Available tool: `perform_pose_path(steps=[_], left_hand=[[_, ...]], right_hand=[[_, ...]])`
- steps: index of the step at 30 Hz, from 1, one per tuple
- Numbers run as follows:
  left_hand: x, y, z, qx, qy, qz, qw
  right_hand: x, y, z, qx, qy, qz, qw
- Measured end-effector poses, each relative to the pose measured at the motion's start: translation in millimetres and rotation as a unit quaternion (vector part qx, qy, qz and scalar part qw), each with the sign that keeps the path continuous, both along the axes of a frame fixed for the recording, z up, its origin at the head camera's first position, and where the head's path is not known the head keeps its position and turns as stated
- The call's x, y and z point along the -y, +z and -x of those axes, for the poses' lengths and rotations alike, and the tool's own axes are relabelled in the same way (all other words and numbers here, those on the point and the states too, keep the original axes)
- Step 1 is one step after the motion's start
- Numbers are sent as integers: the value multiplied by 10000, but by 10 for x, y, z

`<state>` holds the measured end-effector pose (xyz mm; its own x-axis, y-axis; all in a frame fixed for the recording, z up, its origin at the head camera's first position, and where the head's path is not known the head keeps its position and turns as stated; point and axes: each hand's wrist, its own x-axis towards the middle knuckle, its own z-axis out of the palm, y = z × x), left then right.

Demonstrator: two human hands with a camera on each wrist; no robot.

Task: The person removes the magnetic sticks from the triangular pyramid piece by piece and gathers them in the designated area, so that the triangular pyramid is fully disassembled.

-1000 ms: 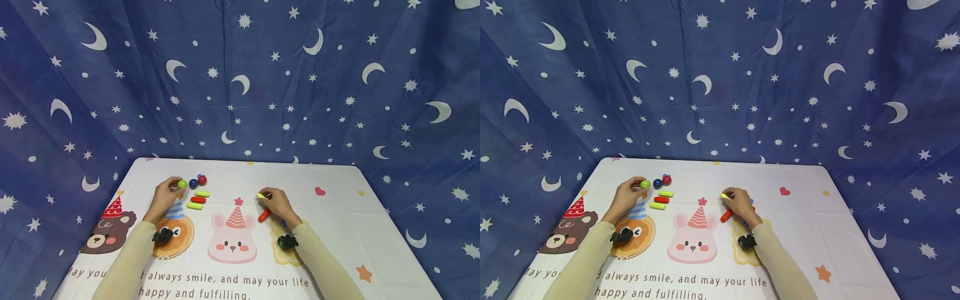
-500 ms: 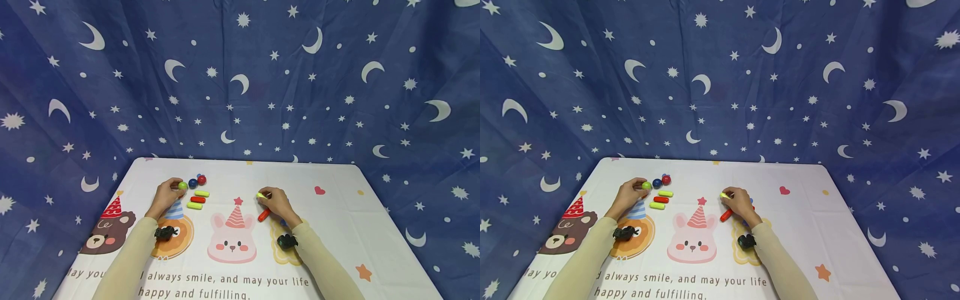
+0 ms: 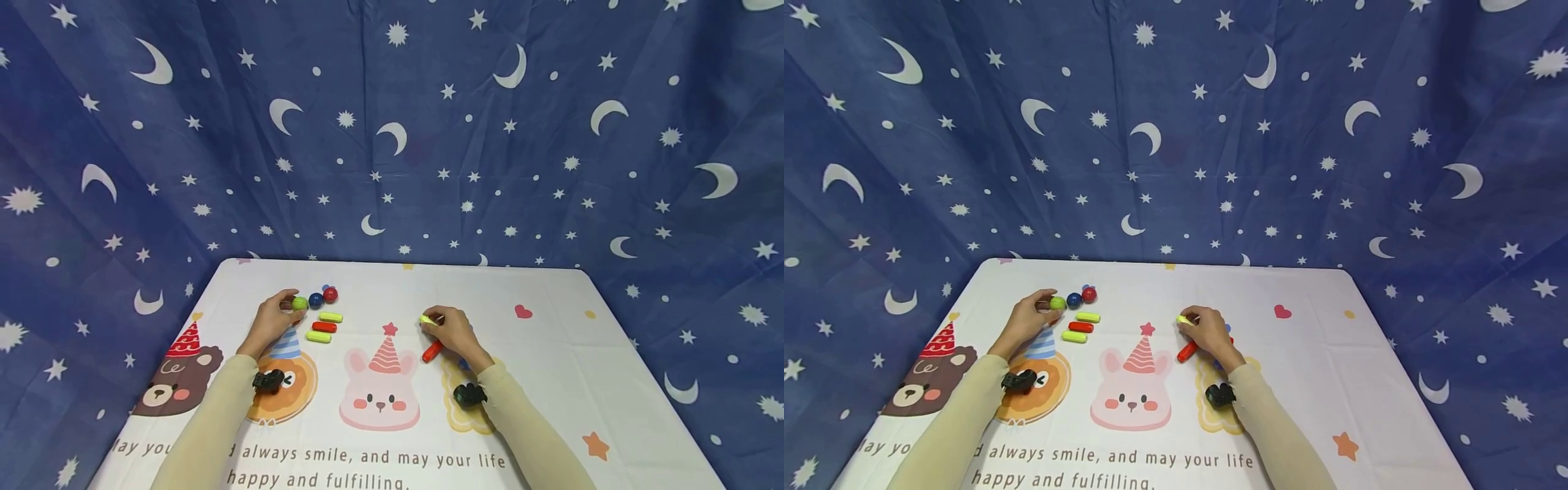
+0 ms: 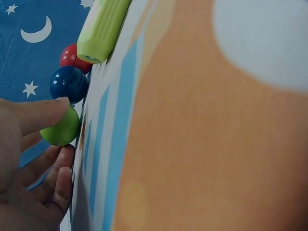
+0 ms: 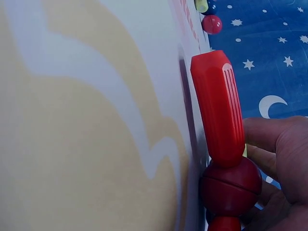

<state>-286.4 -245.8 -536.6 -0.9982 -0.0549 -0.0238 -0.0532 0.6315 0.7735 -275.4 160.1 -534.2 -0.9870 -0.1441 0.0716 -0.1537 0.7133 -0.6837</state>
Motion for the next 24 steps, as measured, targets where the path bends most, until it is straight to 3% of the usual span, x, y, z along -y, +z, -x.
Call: perform_pose_path(steps=[8,13,17,24], left_hand=[[22,23,-34,-86,89,-15,9999],[2,99,-81,-846,250,-123,9960],[-112,243,-154,-1398,361,-286,9891],[-417,500,-263,-2008,-95,-593,9778]], right_hand=[[4,11,9,106,4,-23,9999],[-4,18,16,37,27,-69,10000],[-9,33,15,58,52,-131,9999],[-23,71,-15,116,94,-125,9998]])
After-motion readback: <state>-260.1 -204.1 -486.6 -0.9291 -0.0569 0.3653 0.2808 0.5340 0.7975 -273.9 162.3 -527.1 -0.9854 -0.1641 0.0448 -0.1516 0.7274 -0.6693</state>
